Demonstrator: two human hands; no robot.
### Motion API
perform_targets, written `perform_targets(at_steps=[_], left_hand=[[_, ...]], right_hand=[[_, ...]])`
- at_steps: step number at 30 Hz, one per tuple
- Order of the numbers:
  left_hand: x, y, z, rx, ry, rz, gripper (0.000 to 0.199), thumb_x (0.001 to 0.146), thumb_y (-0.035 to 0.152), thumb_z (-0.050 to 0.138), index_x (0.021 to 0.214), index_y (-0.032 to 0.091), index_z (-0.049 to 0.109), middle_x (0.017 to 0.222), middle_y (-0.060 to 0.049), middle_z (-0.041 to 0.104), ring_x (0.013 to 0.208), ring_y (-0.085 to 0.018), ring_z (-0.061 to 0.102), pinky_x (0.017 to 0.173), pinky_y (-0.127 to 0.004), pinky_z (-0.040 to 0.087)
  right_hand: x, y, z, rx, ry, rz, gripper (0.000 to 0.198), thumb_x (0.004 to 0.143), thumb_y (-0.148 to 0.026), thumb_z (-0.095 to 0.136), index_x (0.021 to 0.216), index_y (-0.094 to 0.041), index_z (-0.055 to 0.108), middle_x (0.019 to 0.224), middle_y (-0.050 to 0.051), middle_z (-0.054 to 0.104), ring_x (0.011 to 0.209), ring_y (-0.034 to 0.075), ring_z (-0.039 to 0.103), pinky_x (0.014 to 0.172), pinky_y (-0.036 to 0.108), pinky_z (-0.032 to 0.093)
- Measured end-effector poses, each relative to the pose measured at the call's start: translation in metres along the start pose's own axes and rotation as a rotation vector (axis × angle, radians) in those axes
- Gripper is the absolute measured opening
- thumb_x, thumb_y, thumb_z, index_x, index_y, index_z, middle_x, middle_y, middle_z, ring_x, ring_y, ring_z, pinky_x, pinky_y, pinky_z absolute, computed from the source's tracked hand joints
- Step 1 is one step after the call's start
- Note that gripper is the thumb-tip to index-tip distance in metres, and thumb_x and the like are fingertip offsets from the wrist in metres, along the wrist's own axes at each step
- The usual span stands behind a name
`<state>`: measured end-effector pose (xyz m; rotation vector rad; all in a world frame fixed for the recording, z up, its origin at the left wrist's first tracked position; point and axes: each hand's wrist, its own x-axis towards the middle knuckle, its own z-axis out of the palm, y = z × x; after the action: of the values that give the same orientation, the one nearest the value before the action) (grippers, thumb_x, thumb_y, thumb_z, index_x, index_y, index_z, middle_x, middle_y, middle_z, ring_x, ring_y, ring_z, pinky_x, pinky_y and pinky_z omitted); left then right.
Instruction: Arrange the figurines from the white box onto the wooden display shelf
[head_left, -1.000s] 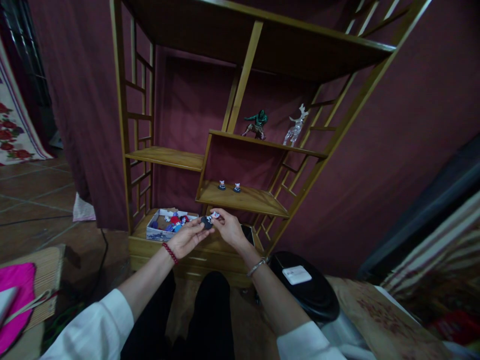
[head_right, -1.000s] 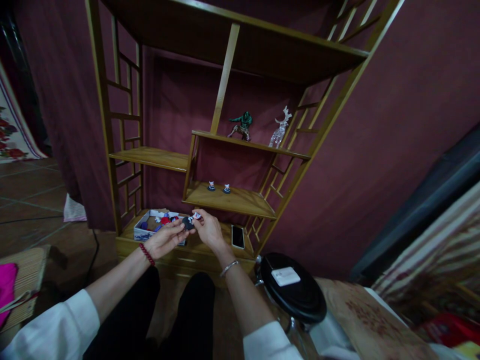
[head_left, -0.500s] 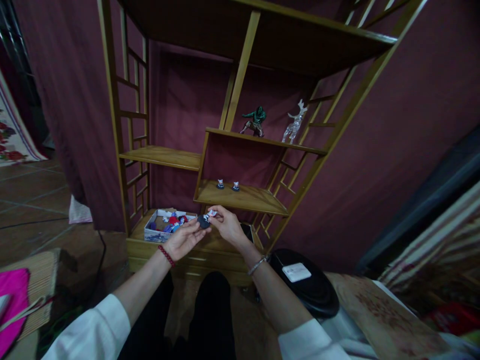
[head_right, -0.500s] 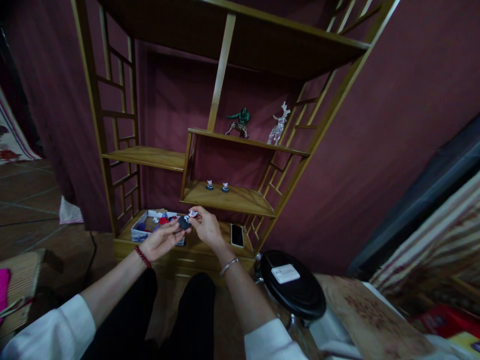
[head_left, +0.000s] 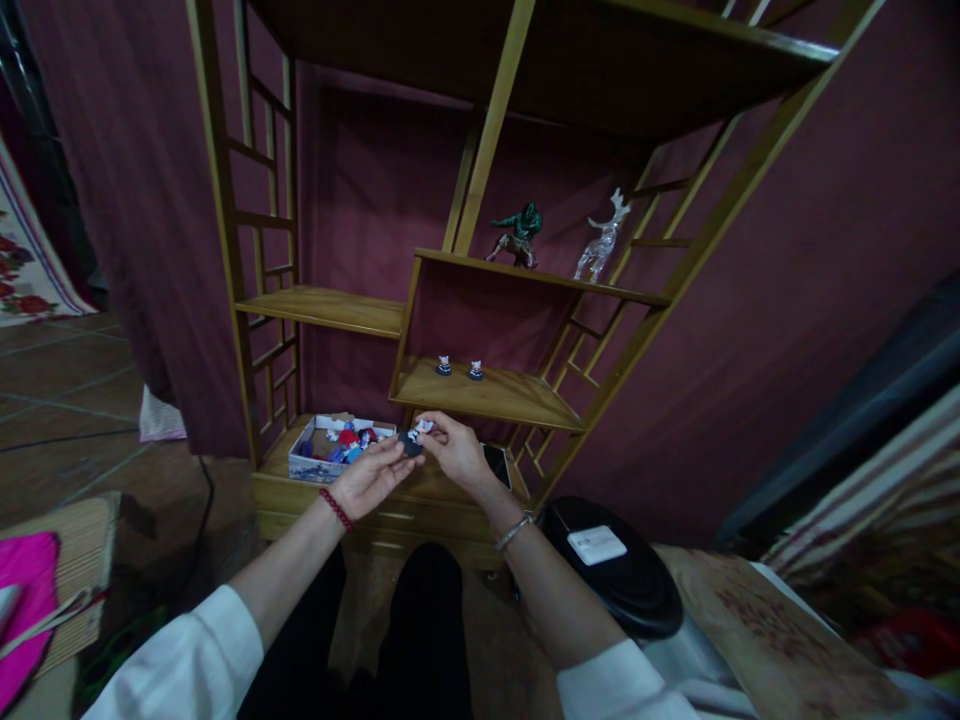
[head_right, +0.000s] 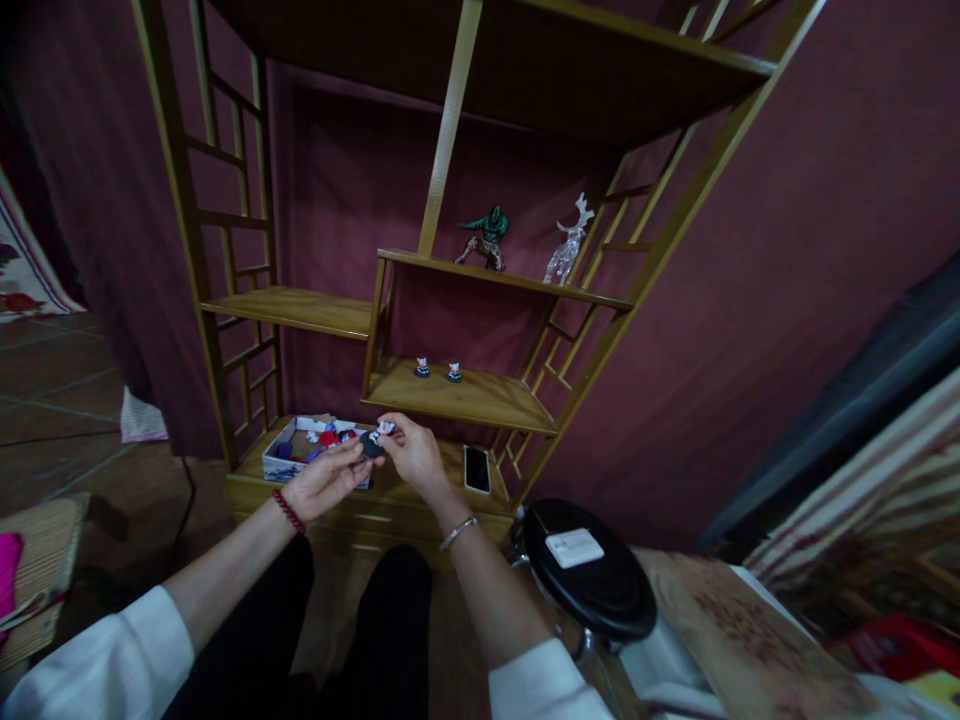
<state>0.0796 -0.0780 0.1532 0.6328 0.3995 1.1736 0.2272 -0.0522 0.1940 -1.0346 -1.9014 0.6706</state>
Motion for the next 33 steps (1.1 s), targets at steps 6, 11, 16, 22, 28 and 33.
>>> perform_targets(at_steps=[6, 11, 16, 22, 28, 33], left_hand=[[0.001, 0.001, 0.001, -0.001, 0.03, -0.004, 0.006, 0.074, 0.007, 0.055, 0.078, 0.01, 0.058, 0.083, -0.006, 0.063, 0.08, -0.015, 0.062, 0.072, -0.022, 0.048], [0.003, 0.0, -0.004, 0.011, 0.018, -0.005, 0.005, 0.074, 0.009, 0.056, 0.079, 0.01, 0.058, 0.083, -0.006, 0.063, 0.078, -0.014, 0.062, 0.075, -0.024, 0.048], [0.002, -0.001, -0.005, 0.039, 0.015, 0.0, 0.008, 0.074, 0.01, 0.056, 0.082, 0.01, 0.058, 0.085, -0.007, 0.063, 0.077, -0.013, 0.062, 0.075, -0.025, 0.049], [0.0, 0.001, -0.006, 0.037, 0.024, 0.001, 0.007, 0.075, 0.011, 0.056, 0.081, 0.009, 0.058, 0.083, -0.008, 0.064, 0.074, -0.013, 0.062, 0.07, -0.023, 0.05], [0.003, 0.0, -0.009, 0.046, 0.023, -0.008, 0.004, 0.075, 0.011, 0.055, 0.078, 0.01, 0.057, 0.081, -0.007, 0.064, 0.075, -0.013, 0.062, 0.067, -0.02, 0.05], [0.008, 0.003, 0.0, 0.073, 0.042, 0.003, 0.003, 0.074, 0.01, 0.056, 0.077, 0.011, 0.057, 0.077, -0.005, 0.064, 0.075, -0.014, 0.062, 0.069, -0.022, 0.05]], right_hand=[[0.002, 0.001, 0.001, -0.023, 0.014, 0.014, 0.024, 0.069, -0.019, 0.055, 0.093, -0.022, 0.059, 0.077, -0.002, 0.064, 0.064, 0.01, 0.059, 0.063, 0.021, 0.048], [0.003, 0.002, 0.002, -0.043, 0.002, 0.011, 0.025, 0.069, -0.019, 0.055, 0.093, -0.022, 0.059, 0.075, -0.003, 0.063, 0.061, 0.009, 0.059, 0.061, 0.021, 0.048], [0.003, 0.005, 0.003, -0.089, 0.002, 0.016, 0.025, 0.068, -0.02, 0.057, 0.093, -0.024, 0.06, 0.074, -0.004, 0.063, 0.06, 0.01, 0.058, 0.06, 0.021, 0.048], [0.003, 0.003, 0.006, -0.076, -0.01, 0.006, 0.025, 0.069, -0.021, 0.057, 0.093, -0.023, 0.06, 0.072, -0.003, 0.062, 0.057, 0.009, 0.058, 0.056, 0.02, 0.047], [0.003, 0.004, 0.008, -0.119, -0.011, -0.012, 0.024, 0.07, -0.022, 0.056, 0.093, -0.023, 0.06, 0.072, -0.003, 0.063, 0.056, 0.009, 0.058, 0.057, 0.02, 0.047], [0.007, 0.005, 0.0, -0.143, 0.029, -0.05, 0.023, 0.071, -0.024, 0.056, 0.094, -0.023, 0.059, 0.074, -0.002, 0.063, 0.06, 0.01, 0.058, 0.059, 0.021, 0.047]])
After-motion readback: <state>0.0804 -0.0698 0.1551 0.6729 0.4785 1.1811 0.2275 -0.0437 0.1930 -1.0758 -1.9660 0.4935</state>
